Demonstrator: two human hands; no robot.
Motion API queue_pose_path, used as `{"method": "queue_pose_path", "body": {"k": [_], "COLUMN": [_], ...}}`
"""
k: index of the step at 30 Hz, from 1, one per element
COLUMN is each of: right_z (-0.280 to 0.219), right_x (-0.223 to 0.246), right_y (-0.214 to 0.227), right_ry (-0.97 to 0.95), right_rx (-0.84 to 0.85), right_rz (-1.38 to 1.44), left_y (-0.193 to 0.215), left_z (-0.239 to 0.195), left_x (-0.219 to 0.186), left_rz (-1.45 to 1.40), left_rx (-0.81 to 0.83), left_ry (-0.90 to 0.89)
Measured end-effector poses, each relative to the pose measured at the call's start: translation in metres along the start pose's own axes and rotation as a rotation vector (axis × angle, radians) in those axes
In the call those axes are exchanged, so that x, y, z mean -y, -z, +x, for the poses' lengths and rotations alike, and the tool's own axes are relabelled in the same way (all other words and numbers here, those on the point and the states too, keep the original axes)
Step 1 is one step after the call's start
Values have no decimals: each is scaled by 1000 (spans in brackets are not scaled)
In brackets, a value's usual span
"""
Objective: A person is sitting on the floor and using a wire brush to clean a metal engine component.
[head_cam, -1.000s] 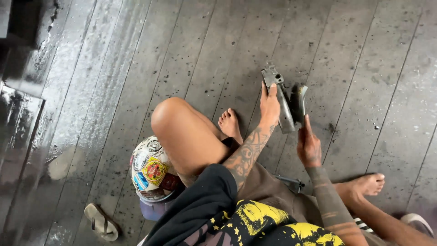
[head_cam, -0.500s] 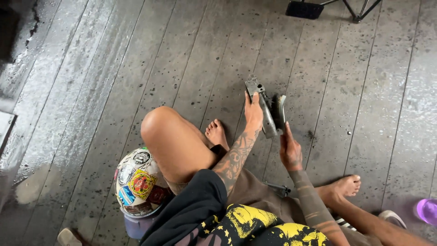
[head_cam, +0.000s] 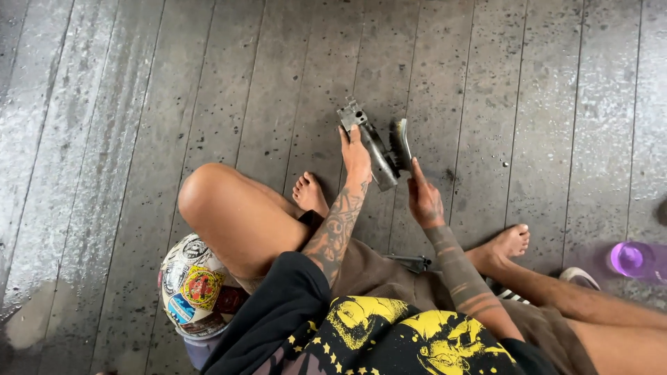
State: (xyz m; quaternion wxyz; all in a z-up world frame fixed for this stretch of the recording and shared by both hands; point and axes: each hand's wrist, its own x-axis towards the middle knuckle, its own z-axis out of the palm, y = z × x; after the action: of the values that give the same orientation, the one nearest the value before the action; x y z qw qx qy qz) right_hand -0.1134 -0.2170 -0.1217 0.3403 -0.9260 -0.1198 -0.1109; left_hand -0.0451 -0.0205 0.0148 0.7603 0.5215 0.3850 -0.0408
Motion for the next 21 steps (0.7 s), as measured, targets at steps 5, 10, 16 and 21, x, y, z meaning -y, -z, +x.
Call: {"method": "queue_pose_path", "body": {"k": [5, 10, 16, 21], "right_z": [-8, -2, 1, -7], "right_x": [18, 18, 25, 37], "right_y": [2, 4, 18, 11], "right_ry": [-118, -43, -116, -117], "right_rx": [41, 17, 79, 85], "right_rz": [206, 131, 158, 289], "left_y": [1, -3, 104, 162], "left_z": [23, 17, 147, 165], "left_x": [15, 21, 169, 211], "left_rz": [-31, -16, 1441, 1416], "left_rx": [-28, -26, -723, -689], "left_ry": [-7, -38, -572, -493]}}
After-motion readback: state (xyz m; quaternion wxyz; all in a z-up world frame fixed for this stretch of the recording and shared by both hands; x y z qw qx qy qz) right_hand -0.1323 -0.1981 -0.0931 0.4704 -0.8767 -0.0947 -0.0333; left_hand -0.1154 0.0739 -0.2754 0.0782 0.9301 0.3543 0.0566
